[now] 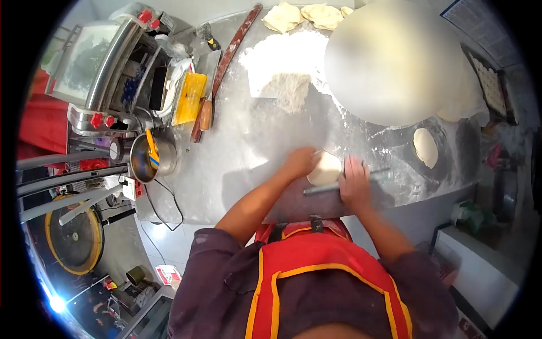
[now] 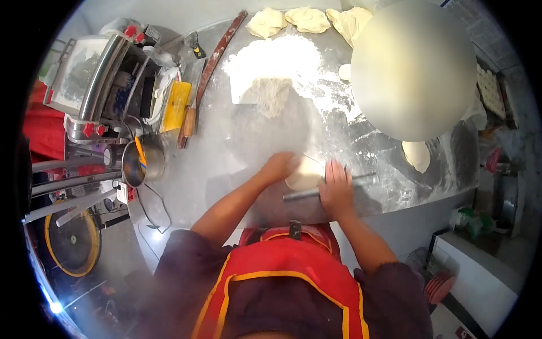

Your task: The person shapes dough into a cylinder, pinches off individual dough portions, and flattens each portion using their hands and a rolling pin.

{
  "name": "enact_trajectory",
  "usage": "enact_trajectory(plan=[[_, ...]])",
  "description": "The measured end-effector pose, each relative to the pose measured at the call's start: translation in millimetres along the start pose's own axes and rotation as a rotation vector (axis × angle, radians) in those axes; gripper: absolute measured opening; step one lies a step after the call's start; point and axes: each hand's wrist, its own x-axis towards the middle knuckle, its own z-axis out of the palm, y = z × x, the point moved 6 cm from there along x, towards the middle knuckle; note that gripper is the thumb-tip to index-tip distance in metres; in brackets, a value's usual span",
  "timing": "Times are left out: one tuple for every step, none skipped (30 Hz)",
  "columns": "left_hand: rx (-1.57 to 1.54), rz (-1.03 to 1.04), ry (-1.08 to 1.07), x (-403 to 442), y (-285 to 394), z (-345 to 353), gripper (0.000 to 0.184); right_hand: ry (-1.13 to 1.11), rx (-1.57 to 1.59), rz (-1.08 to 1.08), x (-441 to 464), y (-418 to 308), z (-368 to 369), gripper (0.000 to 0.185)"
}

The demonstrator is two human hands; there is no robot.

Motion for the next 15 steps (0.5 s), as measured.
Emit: enact_trajectory(plan=[[0.048, -0.003, -0.039, 1.6, 5.2, 2.7, 0.032, 0.095, -0.017, 0.014, 31.2, 0.8, 3.3, 0.055], [0.099, -0.004, -0.07, 10.4, 16.7, 0.9, 0.032, 0.038, -0.024, 0.078, 64.0, 4.7, 10.1, 0.055], [0.152, -0.004, -0.102, 19.6, 27.6, -2.2, 0.032, -0.018, -0.03, 0.144, 91.7, 9.5, 13.6, 0.054], [0.167, -0.01, -0.115, 25.3, 36.7, -5.1, 0.031, -0.003, -0.043, 0.142, 111.3, 12.0, 15.0, 0.053], [0.177, -0.02, -0.131, 29.3, 45.3, -6.8, 0.031, 0.006, -0.056, 0.139, 125.8, 14.4, 16.6, 0.053], [0.188, -0.029, -0.149, 30.9, 51.5, -11.5, 0.03, 0.015, -0.069, 0.137, 131.3, 14.2, 17.5, 0.053], [0.28, -0.081, -0.212, 29.4, 51.8, -16.4, 0.029, 0.031, -0.062, 0.079, 117.5, 9.4, 15.8, 0.054], [0.253, -0.088, -0.161, 23.5, 46.8, -21.9, 0.029, -0.05, -0.073, 0.082, 94.2, 4.8, 14.4, 0.055], [0.227, -0.093, -0.106, 13.8, 38.0, -29.8, 0.029, -0.128, -0.087, 0.083, 63.8, 0.5, 10.2, 0.056], [0.202, -0.093, -0.048, 5.6, 28.9, -37.7, 0.028, 0.024, -0.028, -0.061, 20.7, -2.5, 7.2, 0.059], [0.073, -0.096, 0.106, -7.4, 10.2, -35.9, 0.029, -0.08, 0.07, -0.061, -12.0, -2.3, -0.1, 0.057], [0.005, -0.108, 0.155, -16.9, -0.2, -23.5, 0.03, -0.059, 0.047, -0.068, -13.3, -2.6, -0.4, 0.056], [-0.061, -0.121, 0.204, -25.4, -8.9, -13.1, 0.031, -0.037, 0.026, -0.074, -14.0, -3.0, 0.4, 0.055], [-0.123, -0.129, 0.254, -29.5, -13.1, -10.6, 0.032, -0.011, 0.005, -0.078, -12.4, -3.9, 1.2, 0.054], [-0.095, -0.134, 0.165, -26.6, -3.1, -12.4, 0.034, -0.055, 0.016, -0.033, 20.8, -5.2, -1.5, 0.051]])
